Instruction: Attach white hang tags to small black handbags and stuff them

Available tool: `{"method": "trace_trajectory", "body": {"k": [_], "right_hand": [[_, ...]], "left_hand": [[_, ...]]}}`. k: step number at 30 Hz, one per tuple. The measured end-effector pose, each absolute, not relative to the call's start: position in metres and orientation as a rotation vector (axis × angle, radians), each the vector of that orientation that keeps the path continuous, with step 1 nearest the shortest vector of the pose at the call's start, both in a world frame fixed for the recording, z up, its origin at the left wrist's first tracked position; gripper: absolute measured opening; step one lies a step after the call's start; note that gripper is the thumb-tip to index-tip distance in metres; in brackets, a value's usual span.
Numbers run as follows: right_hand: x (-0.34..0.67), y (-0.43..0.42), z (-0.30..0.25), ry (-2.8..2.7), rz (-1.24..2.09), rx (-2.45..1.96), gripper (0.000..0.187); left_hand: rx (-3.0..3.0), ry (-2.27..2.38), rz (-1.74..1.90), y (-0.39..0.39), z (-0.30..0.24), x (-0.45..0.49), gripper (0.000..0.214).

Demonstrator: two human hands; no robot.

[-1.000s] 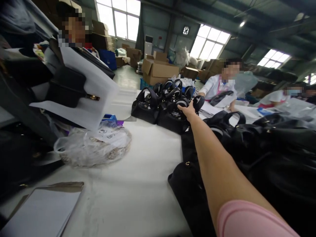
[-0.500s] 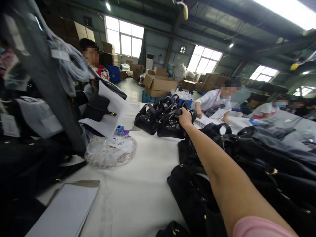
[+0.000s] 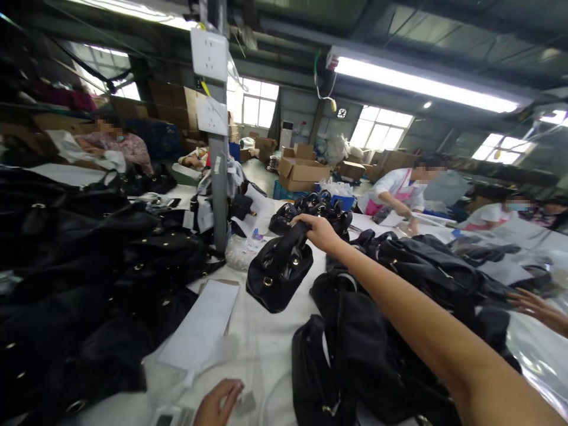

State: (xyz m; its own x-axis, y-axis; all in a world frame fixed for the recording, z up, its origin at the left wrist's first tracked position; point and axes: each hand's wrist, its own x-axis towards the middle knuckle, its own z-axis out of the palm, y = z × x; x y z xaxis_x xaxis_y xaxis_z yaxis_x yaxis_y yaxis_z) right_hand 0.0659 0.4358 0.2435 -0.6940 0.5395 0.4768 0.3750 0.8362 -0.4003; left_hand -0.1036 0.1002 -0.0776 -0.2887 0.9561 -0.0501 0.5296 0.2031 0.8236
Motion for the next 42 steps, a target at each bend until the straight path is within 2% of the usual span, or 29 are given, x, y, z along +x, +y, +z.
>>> {"method": "trace_trajectory", "body": {"k": [3,6,13,19,25,33,38,42], "right_hand": [[0.063,0.365,0.239,-2.466,0.32,-0.579,0.029],[0.064,0.297,0.224,-2.526,0.344,-0.501,0.021],[0.081,0.162,0.166,-2.586,0.621,-0.482,0.02],[0.097,0.093,0.113,-2.559,0.724,-0.562,0.021],[0.102,0.058,0.093,-2.51,0.736,-0.647,0.022],[0.105,0.06,0.091,-2.462,0.699,-0.621,0.023],[0.112,0.067,0.104,-2.661,0.706,-0.346,0.033],[0.112,0.072,0.129,-2.853,0.652,0.001,0.029]], "left_hand": [[1.329,1.818,1.116,0.066,-0.044,-0.11,0.038],[1.266,1.802,1.109,0.014,-0.017,-0.11,0.038],[1.123,1.773,1.003,-0.096,0.001,-0.099,0.042],[0.937,1.7,1.094,-0.123,0.015,-0.09,0.047],[1.174,1.604,0.966,-0.105,0.02,-0.072,0.052],[1.207,1.521,0.892,-0.106,0.016,-0.054,0.052],[1.008,1.457,0.998,-0.111,0.026,-0.061,0.044],[0.914,1.539,1.075,-0.112,0.025,-0.077,0.042]]}}
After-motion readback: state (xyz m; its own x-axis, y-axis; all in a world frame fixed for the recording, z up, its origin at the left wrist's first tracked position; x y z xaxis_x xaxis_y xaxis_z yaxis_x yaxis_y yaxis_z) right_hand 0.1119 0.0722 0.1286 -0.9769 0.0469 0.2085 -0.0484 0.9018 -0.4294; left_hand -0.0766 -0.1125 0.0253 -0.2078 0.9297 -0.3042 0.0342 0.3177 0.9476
